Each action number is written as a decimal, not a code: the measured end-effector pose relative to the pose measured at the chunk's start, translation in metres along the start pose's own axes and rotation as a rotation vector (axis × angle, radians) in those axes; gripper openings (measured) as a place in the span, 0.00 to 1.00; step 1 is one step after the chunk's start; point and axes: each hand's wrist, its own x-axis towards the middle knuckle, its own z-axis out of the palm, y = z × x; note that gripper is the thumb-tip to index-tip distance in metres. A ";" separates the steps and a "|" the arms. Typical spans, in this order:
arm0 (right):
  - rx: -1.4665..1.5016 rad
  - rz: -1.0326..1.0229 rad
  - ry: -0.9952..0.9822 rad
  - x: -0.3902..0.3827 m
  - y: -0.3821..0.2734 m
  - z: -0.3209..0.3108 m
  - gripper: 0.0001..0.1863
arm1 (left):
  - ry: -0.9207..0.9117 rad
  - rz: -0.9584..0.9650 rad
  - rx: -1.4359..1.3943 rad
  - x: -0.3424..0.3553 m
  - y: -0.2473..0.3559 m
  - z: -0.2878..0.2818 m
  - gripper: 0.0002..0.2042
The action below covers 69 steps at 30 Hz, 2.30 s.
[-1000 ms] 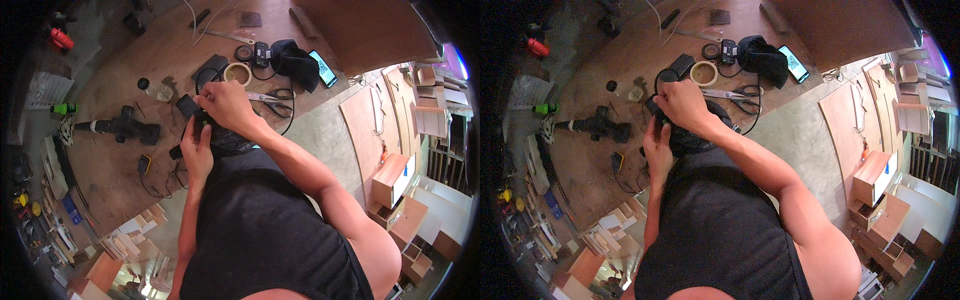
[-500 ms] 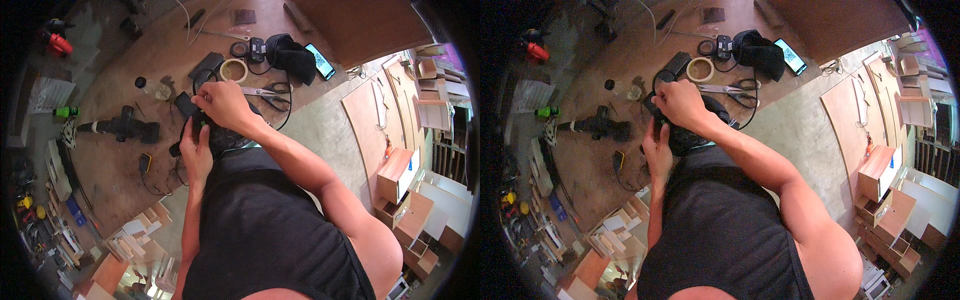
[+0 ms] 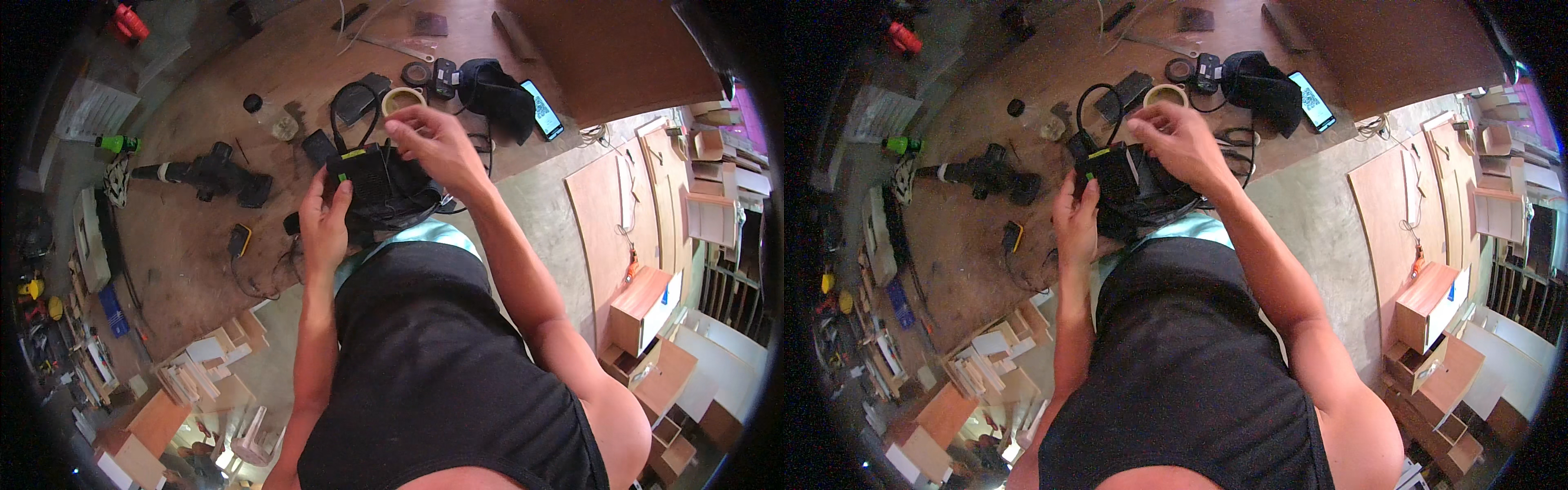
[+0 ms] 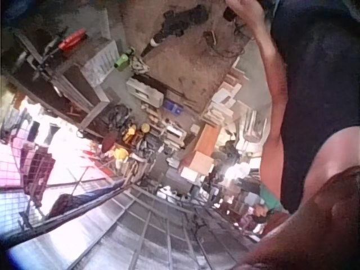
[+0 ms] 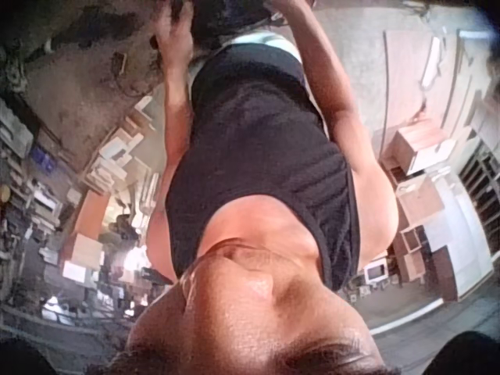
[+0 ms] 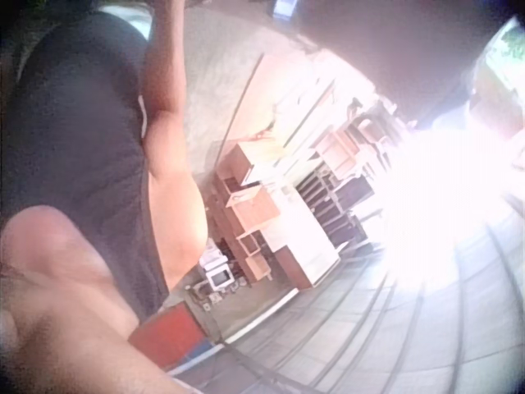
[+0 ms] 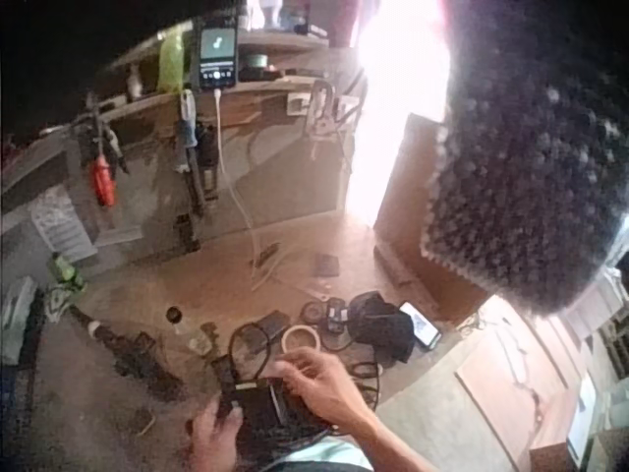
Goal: The person manipulates a small black electronic device, repeatedly opening and closing its casing, adjusting internal components, and handling a cable. The person also uses scissors to cut a cable segment.
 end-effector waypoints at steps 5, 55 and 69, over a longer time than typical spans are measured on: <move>0.129 0.016 -0.277 0.003 0.012 0.000 0.16 | -0.087 0.030 0.124 -0.004 0.014 0.002 0.24; -0.681 -0.665 -0.976 0.084 -0.029 -0.033 0.09 | -0.306 0.004 0.601 0.017 0.054 -0.008 0.15; -0.755 -0.663 -0.871 0.083 -0.024 -0.026 0.08 | -0.213 0.018 0.588 0.022 0.048 -0.008 0.14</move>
